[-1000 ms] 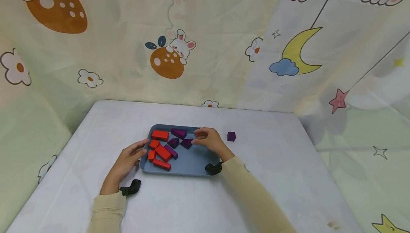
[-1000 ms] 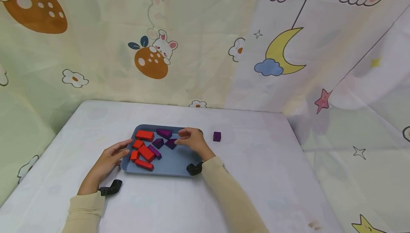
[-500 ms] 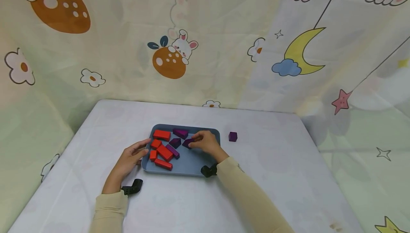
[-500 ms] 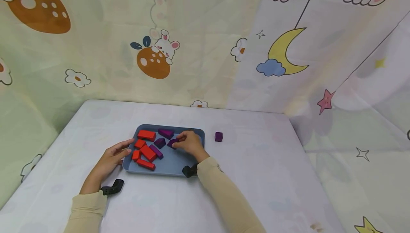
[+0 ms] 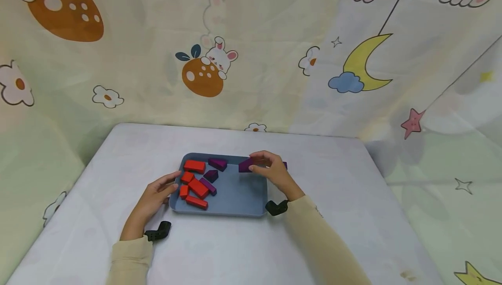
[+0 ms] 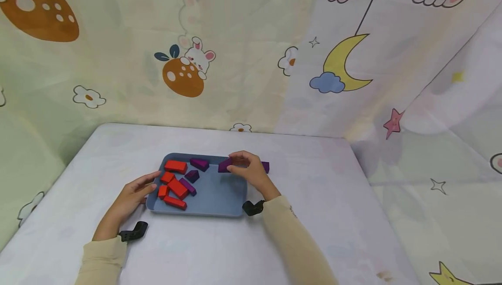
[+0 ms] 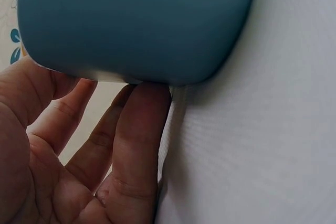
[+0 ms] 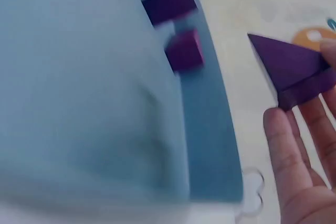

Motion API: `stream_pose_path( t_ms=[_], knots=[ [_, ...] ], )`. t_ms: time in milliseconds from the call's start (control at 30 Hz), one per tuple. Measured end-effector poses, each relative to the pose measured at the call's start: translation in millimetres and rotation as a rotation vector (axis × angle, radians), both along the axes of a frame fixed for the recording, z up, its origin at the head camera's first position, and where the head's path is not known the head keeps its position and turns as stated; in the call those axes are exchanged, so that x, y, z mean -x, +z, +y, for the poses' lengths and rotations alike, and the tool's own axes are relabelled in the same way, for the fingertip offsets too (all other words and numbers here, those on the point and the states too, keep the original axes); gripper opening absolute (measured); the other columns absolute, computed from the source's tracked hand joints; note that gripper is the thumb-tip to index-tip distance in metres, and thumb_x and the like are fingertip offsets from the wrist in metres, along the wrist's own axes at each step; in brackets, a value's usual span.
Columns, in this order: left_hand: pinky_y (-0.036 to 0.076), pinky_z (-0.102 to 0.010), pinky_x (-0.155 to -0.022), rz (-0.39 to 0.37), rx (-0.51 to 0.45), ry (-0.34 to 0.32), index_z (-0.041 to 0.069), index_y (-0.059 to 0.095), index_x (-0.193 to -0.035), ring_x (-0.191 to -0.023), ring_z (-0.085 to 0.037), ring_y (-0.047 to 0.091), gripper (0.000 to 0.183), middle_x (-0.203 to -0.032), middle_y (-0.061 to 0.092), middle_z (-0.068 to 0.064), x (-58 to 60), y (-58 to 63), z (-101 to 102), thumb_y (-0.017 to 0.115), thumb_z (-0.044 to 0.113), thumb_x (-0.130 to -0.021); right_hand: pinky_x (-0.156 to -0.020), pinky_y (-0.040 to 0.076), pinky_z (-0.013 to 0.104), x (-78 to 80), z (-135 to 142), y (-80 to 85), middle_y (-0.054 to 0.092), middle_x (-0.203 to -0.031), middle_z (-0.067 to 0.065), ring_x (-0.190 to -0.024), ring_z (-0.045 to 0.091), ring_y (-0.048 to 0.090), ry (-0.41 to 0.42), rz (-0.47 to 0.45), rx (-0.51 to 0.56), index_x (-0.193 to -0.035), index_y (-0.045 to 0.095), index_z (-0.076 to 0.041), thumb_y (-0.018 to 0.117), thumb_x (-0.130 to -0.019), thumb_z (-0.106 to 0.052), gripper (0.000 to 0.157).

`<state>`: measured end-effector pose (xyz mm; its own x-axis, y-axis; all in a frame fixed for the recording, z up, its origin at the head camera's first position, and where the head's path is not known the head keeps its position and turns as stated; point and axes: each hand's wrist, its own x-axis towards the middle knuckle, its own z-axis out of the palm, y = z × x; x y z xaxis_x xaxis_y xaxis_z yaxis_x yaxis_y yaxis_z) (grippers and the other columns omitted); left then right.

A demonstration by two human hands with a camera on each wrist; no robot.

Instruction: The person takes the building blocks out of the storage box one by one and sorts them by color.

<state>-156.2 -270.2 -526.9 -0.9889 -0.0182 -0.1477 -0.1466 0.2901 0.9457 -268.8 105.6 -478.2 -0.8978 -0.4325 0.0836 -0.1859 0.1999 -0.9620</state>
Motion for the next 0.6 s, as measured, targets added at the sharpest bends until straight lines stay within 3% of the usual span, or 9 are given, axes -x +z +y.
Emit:
stream_pose_path(
  t_ms=[233, 600],
  knots=[
    [0.054, -0.029, -0.077, 0.018, -0.005, -0.005, 0.006, 0.052, -0.161, -0.108, -0.002, 0.059, 0.055, -0.160, 0.051, -0.026, -2.0, -0.7, -1, 0.065, 0.025, -0.111, -0.092, 0.059, 0.030, 7.7, 44, 4.8, 0.071, -0.134, 0.019, -0.118, 0.024, 0.068, -0.065, -0.004, 0.033, -0.134, 0.070, 0.003, 0.079, -0.099, -0.007, 0.038],
    [0.058, -0.029, -0.082, 0.006, -0.002, -0.007, 0.007, 0.050, -0.162, -0.110, 0.007, 0.059, 0.057, -0.162, 0.050, -0.026, -0.7, -3.5, -1, 0.065, 0.027, -0.111, -0.100, 0.054, 0.022, 25.6, 107, 2.4, 0.064, -0.144, 0.025, -0.120, 0.007, 0.066, -0.104, 0.004, -0.034, -0.143, 0.062, 0.008, 0.076, -0.102, -0.009, 0.046]
  ],
)
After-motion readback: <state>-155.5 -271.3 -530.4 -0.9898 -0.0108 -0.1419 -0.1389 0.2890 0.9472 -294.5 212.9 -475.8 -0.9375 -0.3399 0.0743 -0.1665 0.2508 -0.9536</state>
